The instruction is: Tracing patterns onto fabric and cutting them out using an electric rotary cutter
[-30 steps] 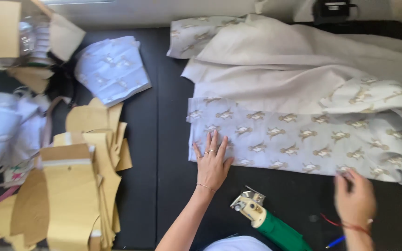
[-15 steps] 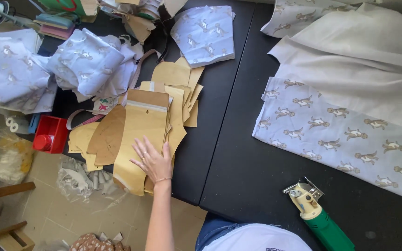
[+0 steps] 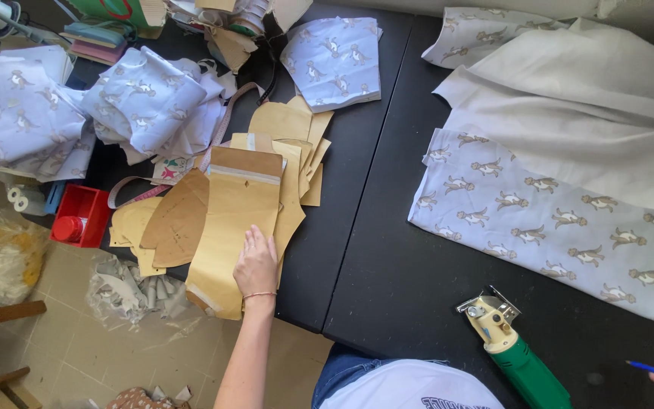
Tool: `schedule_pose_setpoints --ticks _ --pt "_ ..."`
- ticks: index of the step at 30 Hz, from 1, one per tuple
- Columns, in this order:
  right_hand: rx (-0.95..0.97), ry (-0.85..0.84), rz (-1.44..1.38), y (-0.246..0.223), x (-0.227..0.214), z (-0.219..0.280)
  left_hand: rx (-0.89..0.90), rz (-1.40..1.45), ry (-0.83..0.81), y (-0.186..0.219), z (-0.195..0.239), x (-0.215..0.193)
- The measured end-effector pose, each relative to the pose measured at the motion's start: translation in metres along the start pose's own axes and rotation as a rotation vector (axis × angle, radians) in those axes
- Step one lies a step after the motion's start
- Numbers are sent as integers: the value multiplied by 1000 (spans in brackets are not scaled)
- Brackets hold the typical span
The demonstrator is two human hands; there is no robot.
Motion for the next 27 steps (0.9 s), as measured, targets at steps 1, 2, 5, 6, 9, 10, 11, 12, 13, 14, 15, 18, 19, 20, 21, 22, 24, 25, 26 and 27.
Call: schedule_pose_setpoints --ticks 1,2,5,6,9,10,11,12,13,14,15,18,19,20,21,22,24,25,26,27 --pt "0 1 -2 -26 18 33 1 1 2 -1 -1 -3" --pt "-198 82 -99 -64 29 76 12 -7 -6 -2 -1 -5" --pt "-485 186 -199 -245 74 272 38 2 -19 -3 3 1" --pt "-577 203 -207 -290 74 367 50 13 -18 -5 5 5" --pt "-637 150 -340 -298 95 368 -55 -3 -96 -12 -2 1" --pt "-637 153 -339 -312 99 386 -53 -1 -97 -10 -9 -17" --pt "-636 172 -224 -327 104 403 -131 75 -68 -11 -18 -35" --pt "-633 198 -115 -343 109 419 -204 156 -32 -10 -30 -51" --pt "-631 208 -122 -350 114 422 -198 164 -27 -5 -43 -73" --pt "-659 122 -70 -357 121 427 -336 382 -43 -3 -50 -95" --pt "-684 36 -19 -362 128 433 -475 599 -60 -2 -55 -117" --pt "-502 -226 -113 -370 162 436 -909 1229 -76 11 -70 -147" --pt "-503 -215 -120 -378 168 442 -901 1240 -78 21 -74 -140" --pt "-518 -332 -148 -386 178 451 -1125 1499 -97 33 -71 -128" --pt "-532 -450 -177 -394 188 460 -1353 1752 -120 47 -69 -117" --pt "-532 -437 -184 -395 192 459 -1344 1763 -130 62 -70 -115" --pt "-572 -672 -286 -397 207 462 -1438 2014 -337 105 -68 -109" --pt "-569 -654 -295 -399 207 459 -1427 2023 -358 123 -66 -109" --pt "-526 -739 -458 -402 207 461 -1454 2121 -375 142 -62 -109" --pt "-483 -822 -622 -406 206 461 -1482 2218 -393 161 -59 -110"
Point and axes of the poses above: each hand's wrist, its own z-axis away from the middle knuckle, its own x-axis out of the palm, y = z × x, the point moved 5 cm from there along -z, towards the middle knuckle, and after that the axes turned 12 degrees about y, right-handed, at the moved point
